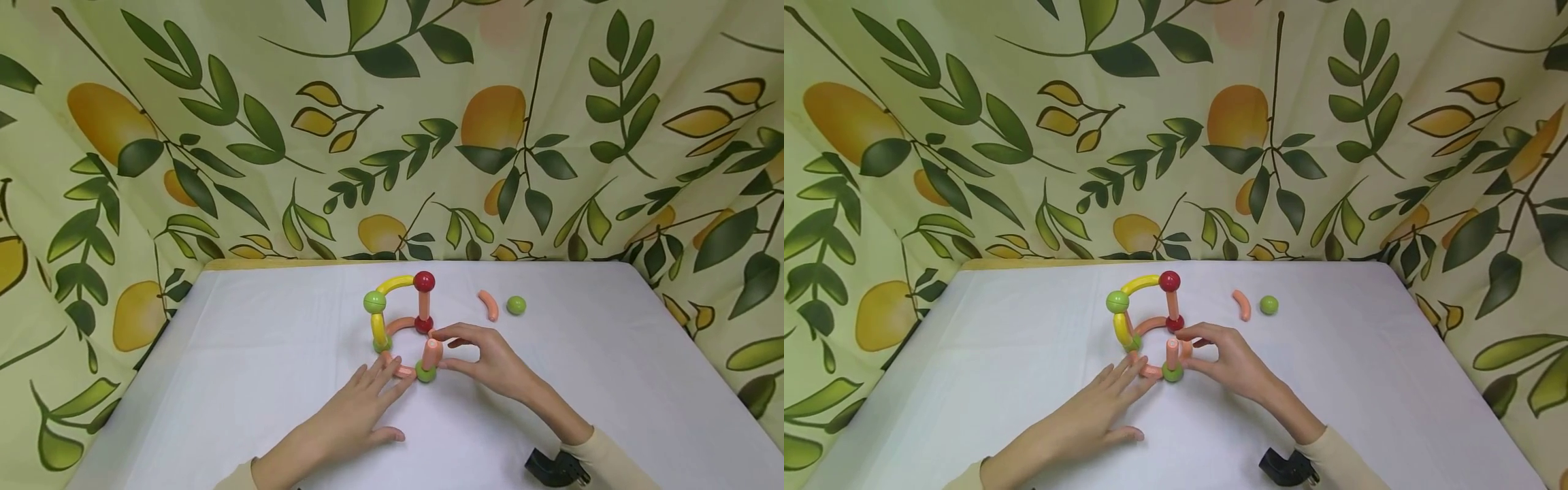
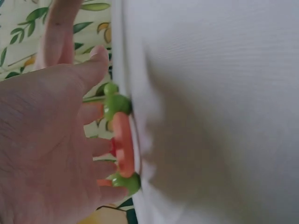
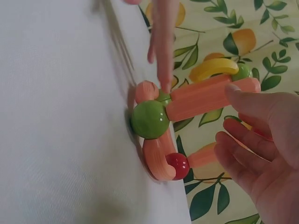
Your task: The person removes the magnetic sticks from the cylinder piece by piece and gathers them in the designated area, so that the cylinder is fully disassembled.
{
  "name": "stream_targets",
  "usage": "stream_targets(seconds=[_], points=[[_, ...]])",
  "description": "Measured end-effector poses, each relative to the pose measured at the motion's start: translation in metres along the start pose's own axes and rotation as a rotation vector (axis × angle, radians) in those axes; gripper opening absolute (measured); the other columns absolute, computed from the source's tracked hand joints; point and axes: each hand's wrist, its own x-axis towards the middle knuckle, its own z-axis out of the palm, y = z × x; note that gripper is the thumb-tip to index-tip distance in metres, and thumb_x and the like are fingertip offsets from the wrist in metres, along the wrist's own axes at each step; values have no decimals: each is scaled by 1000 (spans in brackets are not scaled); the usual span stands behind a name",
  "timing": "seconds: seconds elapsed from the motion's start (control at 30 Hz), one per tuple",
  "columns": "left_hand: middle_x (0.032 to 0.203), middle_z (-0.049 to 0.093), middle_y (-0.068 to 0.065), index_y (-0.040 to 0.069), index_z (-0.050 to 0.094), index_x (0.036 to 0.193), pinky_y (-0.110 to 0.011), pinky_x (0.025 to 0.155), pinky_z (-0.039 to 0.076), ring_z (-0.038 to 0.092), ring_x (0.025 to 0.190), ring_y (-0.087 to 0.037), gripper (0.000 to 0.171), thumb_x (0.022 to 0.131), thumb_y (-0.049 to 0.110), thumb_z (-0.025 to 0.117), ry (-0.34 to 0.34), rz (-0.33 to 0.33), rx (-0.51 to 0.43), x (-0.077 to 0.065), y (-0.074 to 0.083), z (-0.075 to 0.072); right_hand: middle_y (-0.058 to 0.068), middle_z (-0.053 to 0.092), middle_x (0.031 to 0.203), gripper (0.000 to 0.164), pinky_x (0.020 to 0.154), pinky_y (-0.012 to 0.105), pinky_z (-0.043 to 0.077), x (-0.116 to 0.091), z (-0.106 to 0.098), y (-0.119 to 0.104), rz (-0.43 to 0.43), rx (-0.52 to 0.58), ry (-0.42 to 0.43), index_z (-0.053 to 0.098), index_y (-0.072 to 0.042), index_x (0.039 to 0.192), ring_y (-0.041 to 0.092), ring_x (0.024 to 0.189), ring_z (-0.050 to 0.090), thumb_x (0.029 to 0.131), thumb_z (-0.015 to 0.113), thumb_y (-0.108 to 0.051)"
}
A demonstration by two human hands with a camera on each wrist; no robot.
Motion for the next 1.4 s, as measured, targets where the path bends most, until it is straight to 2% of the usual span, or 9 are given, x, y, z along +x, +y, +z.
stream_targets(seconds=[0.07,0.23,0.47,0.63,0.87,1.17,1.4], points=[[162,19,-12,21,29,156,-54,116,20,12,149,-33,78,92,58,55,-16,-3,4,2,1,5,3,69,118,46,88,34,55,0,1,-1,0,20,-4,67,-9,122,19,106,65,78,82,-10],[162,18,-11,21,29,156,-57,116,16,12,148,-36,78,92,60,52,20,19,31,7,4,11,5,68,120,44,88,36,55,2,3,-3,23,54,-9,66,-5,123,21,106,66,82,79,-16],[162,19,-10,26,30,155,-59,115,18,15,148,-38,75,92,60,52,33,36,54,16,6,12,4,70,115,38,88,33,55,3,5,-4,44,76,-4,68,-4,120,18,101,68,85,77,-14],[163,16,-8,31,22,157,-62,114,18,13,148,-37,78,92,61,53,12,35,49,20,5,13,4,70,115,37,87,33,55,4,7,-3,42,93,-17,68,-4,119,18,99,69,85,77,-17],[163,16,-8,29,25,156,-62,114,17,13,148,-38,77,92,60,53,6,40,44,24,6,12,4,71,113,36,87,33,56,5,10,-4,29,104,-4,69,-5,118,16,97,69,85,77,-17],[165,8,-1,31,29,155,-59,115,19,16,148,-36,74,92,61,52,3,39,67,28,6,13,5,72,110,33,81,24,56,8,18,-6,56,107,5,70,-2,114,15,96,70,84,77,-14],[165,9,0,30,27,156,-59,115,18,16,148,-34,74,93,60,51,-9,21,45,29,6,14,5,71,110,32,81,25,56,6,18,-7,64,102,15,69,-2,115,16,95,69,85,76,-12]])
